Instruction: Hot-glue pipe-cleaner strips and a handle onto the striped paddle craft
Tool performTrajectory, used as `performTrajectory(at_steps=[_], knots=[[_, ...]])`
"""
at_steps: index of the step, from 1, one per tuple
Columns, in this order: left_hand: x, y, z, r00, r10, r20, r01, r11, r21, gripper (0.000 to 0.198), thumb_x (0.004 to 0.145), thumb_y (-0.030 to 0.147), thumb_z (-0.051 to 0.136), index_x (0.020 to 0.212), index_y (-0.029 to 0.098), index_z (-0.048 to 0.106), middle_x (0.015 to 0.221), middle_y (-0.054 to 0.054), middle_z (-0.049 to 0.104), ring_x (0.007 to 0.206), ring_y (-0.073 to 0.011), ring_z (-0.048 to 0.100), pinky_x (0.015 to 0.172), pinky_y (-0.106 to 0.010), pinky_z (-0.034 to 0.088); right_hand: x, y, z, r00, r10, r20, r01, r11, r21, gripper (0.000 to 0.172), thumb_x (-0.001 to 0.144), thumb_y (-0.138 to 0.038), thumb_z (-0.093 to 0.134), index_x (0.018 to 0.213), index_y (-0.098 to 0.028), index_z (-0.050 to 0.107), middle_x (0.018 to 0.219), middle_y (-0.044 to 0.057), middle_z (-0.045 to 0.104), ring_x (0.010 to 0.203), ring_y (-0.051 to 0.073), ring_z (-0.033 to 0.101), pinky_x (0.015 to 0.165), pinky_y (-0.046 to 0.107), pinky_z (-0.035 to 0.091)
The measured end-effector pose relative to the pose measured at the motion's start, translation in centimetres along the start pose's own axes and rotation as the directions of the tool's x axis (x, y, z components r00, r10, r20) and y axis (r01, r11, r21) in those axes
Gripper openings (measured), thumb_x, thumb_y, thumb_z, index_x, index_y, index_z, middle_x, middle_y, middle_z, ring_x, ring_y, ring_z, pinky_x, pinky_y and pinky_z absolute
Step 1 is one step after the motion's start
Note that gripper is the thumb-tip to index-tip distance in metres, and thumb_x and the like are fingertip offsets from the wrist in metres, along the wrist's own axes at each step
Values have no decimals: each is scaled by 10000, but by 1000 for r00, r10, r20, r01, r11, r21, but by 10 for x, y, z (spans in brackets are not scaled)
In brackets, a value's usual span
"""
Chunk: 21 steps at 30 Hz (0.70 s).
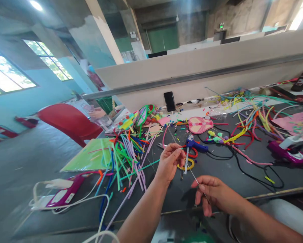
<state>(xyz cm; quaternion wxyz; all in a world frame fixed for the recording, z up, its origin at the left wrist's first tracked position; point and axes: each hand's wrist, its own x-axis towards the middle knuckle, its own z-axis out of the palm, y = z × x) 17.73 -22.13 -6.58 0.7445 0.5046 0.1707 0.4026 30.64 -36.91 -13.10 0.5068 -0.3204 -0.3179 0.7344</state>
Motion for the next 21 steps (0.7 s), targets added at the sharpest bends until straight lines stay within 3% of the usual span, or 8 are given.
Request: performTrajectory(at_steps=[5, 10, 15, 21], knots=[[1, -1, -1, 1000, -29, -13, 29, 1000, 1, 233, 791, 335, 686, 874, 186, 526, 658, 15, 635, 403, -77, 531, 347, -154, 352, -2, 1, -5, 996, 91, 26, -89, 995, -52, 297, 874, -423, 583, 1022, -169, 547, 771, 63, 714, 548, 189, 702, 426, 212, 494], [6, 2, 0, 999, -35, -23, 36, 999, 9, 271, 813, 382, 654, 955, 188, 528, 660, 13, 641, 394, -82, 533, 343, -160, 337, -2, 6, -6, 996, 85, 33, -84, 996, -26, 268, 889, -415, 557, 996, -171, 528, 746, 57, 713, 528, 191, 696, 413, 218, 491], [12, 21, -5, 982, 92, -163, -87, 996, 33, 281, 823, 385, 654, 987, 188, 540, 711, 13, 646, 421, -58, 521, 357, -145, 297, -6, 7, -4, 995, 75, 69, -71, 996, -51, 242, 898, -387, 551, 988, -163, 536, 747, 59, 718, 522, 182, 696, 416, 201, 473], [2, 52, -6, 956, 223, -190, -211, 974, 80, 277, 825, 360, 661, 1016, 185, 561, 694, 17, 640, 377, -33, 459, 353, -145, 268, -14, 12, 3, 982, 135, 134, -124, 988, -87, 269, 881, -402, 578, 957, -145, 554, 729, 78, 726, 544, 181, 707, 426, 165, 441]])
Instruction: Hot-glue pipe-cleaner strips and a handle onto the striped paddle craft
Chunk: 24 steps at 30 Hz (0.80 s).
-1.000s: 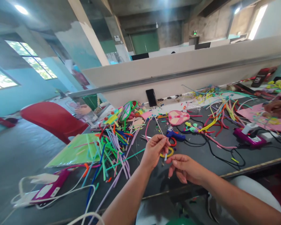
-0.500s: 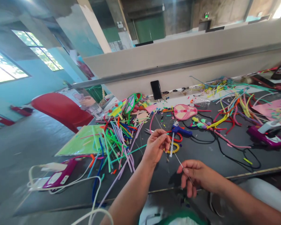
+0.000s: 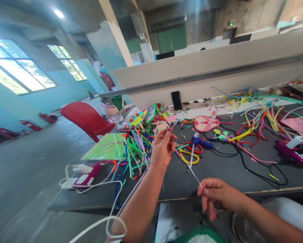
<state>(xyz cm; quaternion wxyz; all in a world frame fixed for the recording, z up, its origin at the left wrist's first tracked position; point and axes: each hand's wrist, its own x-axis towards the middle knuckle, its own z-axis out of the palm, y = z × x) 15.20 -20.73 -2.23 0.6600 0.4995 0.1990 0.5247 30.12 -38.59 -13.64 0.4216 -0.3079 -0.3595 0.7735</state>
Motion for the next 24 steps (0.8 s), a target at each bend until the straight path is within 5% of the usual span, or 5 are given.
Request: performTrajectory(at_steps=[11, 24], knots=[[-23, 30, 1, 995, 56, 78, -62, 996, 71, 626, 823, 377, 657, 1386, 275, 403, 697, 24, 647, 380, -56, 496, 348, -159, 308, -9, 8, 12, 1000, -24, 16, 24, 999, -31, 247, 891, -379, 580, 952, -141, 561, 740, 91, 734, 559, 193, 714, 458, 203, 512], [-24, 30, -7, 986, 162, 31, -164, 952, 258, 384, 838, 466, 612, 1129, 225, 546, 716, 10, 648, 421, -97, 583, 353, -175, 402, -7, 10, 17, 999, -50, 20, 51, 998, -27, 265, 884, -399, 588, 941, -141, 560, 724, 71, 726, 530, 171, 702, 447, 186, 489]])
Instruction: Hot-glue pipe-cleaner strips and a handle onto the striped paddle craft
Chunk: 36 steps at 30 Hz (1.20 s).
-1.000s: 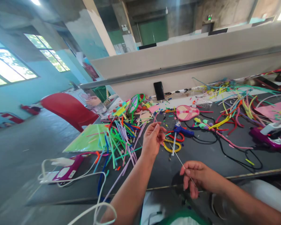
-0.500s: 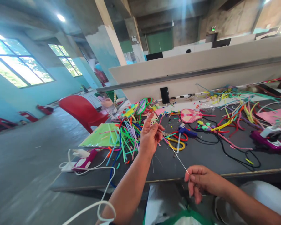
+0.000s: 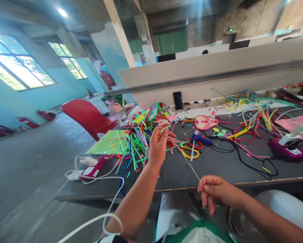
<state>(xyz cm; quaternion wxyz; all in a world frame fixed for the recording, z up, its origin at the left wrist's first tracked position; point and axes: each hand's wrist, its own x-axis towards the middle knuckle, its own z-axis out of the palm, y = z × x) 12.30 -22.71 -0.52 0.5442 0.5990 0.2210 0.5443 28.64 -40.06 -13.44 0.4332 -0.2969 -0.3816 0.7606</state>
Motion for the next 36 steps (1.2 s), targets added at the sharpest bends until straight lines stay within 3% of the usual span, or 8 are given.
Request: performTrajectory(at_steps=[9, 13, 18, 27, 33, 36], knots=[[11, -10, -18, 989, 147, -19, -139, 964, 226, 300, 849, 450, 605, 1030, 212, 612, 742, 3, 621, 503, -102, 617, 428, -187, 467, -3, -6, 2, 1000, -25, -7, 25, 1000, 15, 276, 871, -407, 604, 922, -139, 563, 709, 66, 725, 517, 172, 699, 434, 187, 491], [14, -9, -18, 999, 29, -38, -28, 999, 38, 275, 829, 434, 633, 940, 184, 610, 721, 0, 635, 485, -109, 609, 389, -185, 430, -2, -6, 1, 999, -32, -18, 32, 999, -12, 264, 874, -392, 604, 913, -133, 571, 706, 66, 723, 511, 169, 697, 438, 193, 500], [9, -3, -11, 992, -125, 33, 129, 969, -210, 321, 807, 370, 675, 1060, 195, 583, 713, -3, 656, 435, -70, 535, 356, -145, 309, -1, -4, 3, 996, -43, -81, 37, 997, -74, 265, 882, -399, 592, 933, -139, 572, 715, 48, 715, 511, 144, 691, 443, 175, 485], [1, -1, -6, 984, -171, 39, 174, 931, -322, 260, 778, 351, 717, 944, 170, 633, 706, -11, 660, 503, -65, 547, 416, -140, 353, -1, -4, 6, 993, -30, -114, 19, 995, -98, 302, 861, -427, 610, 922, -133, 577, 712, 39, 701, 515, 131, 684, 449, 177, 483], [0, -6, -8, 973, -221, 70, 231, 901, -367, 259, 732, 324, 758, 921, 174, 664, 697, 5, 642, 487, -52, 532, 379, -125, 308, 0, -2, 5, 997, -24, -79, 17, 996, -89, 265, 885, -392, 588, 934, -132, 586, 733, 47, 710, 534, 131, 692, 465, 172, 478], [0, -6, -9, 969, -234, 80, 246, 890, -383, 244, 718, 293, 770, 907, 171, 675, 699, 9, 633, 506, -48, 543, 406, -123, 354, 1, 0, 3, 999, -26, -41, 23, 998, -63, 242, 900, -368, 571, 941, -131, 590, 742, 57, 717, 542, 137, 698, 460, 168, 473]])
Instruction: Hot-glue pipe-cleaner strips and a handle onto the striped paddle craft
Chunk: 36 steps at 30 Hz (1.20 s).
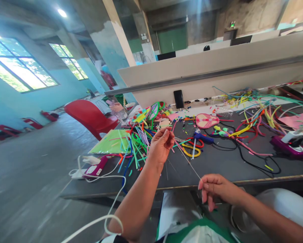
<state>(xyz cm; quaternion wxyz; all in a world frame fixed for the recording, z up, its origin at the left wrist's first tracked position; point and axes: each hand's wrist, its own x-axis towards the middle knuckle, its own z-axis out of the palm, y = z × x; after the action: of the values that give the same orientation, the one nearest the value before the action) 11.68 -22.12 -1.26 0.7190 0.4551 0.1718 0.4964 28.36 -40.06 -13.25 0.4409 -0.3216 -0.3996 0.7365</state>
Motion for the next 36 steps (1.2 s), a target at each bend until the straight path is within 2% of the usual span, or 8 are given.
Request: performTrajectory(at_steps=[4, 8, 12, 19, 23, 28, 33, 36], knots=[[0, 4, 0, 1000, -24, 4, 24, 1000, -10, 221, 702, 265, 777, 862, 161, 665, 688, 15, 623, 508, -46, 549, 428, -124, 388, 0, 1, 0, 1000, -3, 24, 3, 1000, 26, 230, 903, -356, 570, 953, -133, 592, 750, 65, 724, 539, 145, 699, 459, 178, 487], [2, 7, 1, 999, 33, -31, -33, 999, 9, 235, 675, 262, 786, 828, 153, 644, 673, 18, 619, 466, -49, 528, 354, -121, 309, -6, 4, 6, 1000, -23, -16, 23, 1000, 21, 241, 897, -369, 577, 982, -144, 590, 760, 65, 731, 547, 152, 703, 478, 198, 512], [0, 7, -1, 993, 91, -76, -90, 996, 19, 238, 661, 255, 788, 815, 157, 634, 644, 26, 611, 457, -50, 521, 359, -128, 312, -19, 13, 15, 999, -1, -42, 2, 1000, 17, 247, 890, -374, 582, 983, -145, 593, 742, 63, 731, 533, 154, 698, 471, 202, 513], [-7, 12, -20, 974, 149, -168, -149, 989, 14, 185, 666, 208, 761, 794, 142, 645, 601, 22, 607, 438, -56, 513, 362, -145, 323, -52, 35, 29, 981, 13, -195, -16, 1000, -15, 253, 868, -382, 607, 958, -145, 613, 683, 38, 712, 479, 131, 667, 443, 184, 479], [-21, 19, -33, 957, 182, -227, -188, 982, -5, 141, 689, 186, 739, 778, 141, 640, 590, 23, 604, 430, -52, 501, 356, -143, 310, -73, 49, 35, 943, -25, -331, 10, 999, -45, 280, 844, -407, 630, 968, -156, 620, 701, 33, 705, 489, 120, 656, 442, 185, 469], [-45, 22, -38, 962, 211, -175, -215, 977, -2, 141, 687, 189, 745, 760, 146, 632, 596, 23, 607, 442, -55, 505, 357, -146, 313, -83, 60, 46, 861, -123, -494, 116, 992, -44, 286, 816, -399, 668, 1006, -188, 631, 833, 26, 698, 585, 107, 658, 538, 220, 515], [-53, 19, -35, 966, 208, -150, -210, 978, 2, 169, 681, 210, 754, 793, 147, 644, 601, 24, 614, 432, -56, 506, 352, -150, 314, -75, 56, 60, 874, -148, -463, 93, 986, -140, 348, 853, -476, 596, 1035, -185, 652, 1033, 87, 680, 781, 161, 679, 654, 290, 538], [-55, 13, -34, 966, 201, -162, -201, 979, 15, 182, 671, 219, 756, 792, 143, 644, 594, 27, 612, 424, -56, 506, 347, -148, 312, -67, 54, 67, 884, -152, -442, 59, 974, -217, 393, 847, -509, 585, 1040, -173, 653, 978, 87, 694, 732, 152, 675, 654, 294, 520]])
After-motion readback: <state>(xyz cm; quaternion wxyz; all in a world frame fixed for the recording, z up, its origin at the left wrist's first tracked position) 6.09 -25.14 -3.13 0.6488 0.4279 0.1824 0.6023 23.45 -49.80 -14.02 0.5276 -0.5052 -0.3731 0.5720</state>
